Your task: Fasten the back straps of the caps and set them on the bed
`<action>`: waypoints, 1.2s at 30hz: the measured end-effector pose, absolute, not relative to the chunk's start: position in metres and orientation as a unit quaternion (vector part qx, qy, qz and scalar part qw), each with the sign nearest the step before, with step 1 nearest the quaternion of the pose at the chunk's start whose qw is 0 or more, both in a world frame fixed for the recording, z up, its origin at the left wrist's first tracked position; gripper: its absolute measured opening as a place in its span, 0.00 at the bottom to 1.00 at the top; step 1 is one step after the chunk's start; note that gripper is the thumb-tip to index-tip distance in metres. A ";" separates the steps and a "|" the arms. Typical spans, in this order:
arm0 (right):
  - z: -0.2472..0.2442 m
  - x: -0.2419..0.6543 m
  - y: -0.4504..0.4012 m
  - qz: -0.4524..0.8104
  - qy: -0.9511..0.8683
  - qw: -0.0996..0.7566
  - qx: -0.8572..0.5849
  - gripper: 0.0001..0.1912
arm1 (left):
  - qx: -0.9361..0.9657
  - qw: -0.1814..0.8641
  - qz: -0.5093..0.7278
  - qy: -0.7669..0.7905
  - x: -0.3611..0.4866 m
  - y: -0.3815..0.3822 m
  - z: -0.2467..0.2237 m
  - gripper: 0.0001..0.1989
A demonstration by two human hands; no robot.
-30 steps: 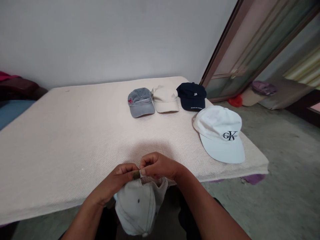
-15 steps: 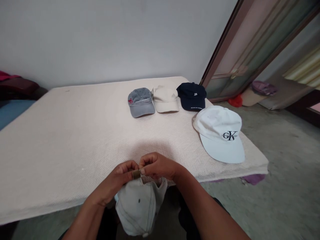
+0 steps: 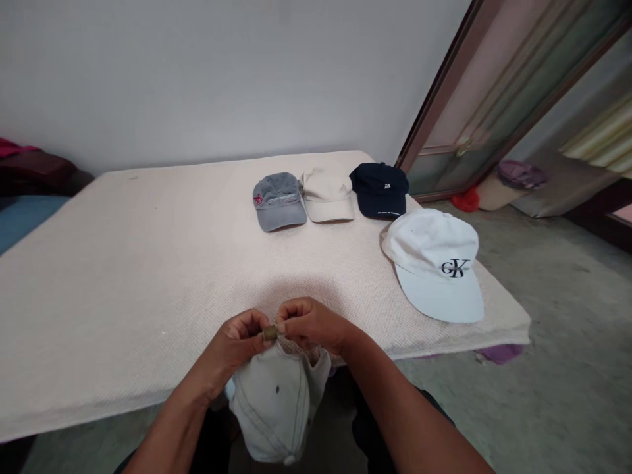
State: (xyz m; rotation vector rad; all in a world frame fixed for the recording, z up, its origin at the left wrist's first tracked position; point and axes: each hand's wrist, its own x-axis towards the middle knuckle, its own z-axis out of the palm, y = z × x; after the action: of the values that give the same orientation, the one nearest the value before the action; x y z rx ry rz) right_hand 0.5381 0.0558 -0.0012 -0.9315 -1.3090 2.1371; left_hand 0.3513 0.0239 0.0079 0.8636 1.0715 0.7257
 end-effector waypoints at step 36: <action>-0.004 0.530 0.052 0.761 -0.519 0.237 -0.311 0.12 | 0.357 0.714 0.294 0.525 0.346 0.022 0.001 0.04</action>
State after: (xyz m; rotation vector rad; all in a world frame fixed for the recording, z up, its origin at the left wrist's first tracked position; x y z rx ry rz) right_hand 0.5299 0.0516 -0.0039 -0.8522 -1.4218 2.0852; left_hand 0.3457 0.0220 0.0009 0.7910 1.1630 0.6517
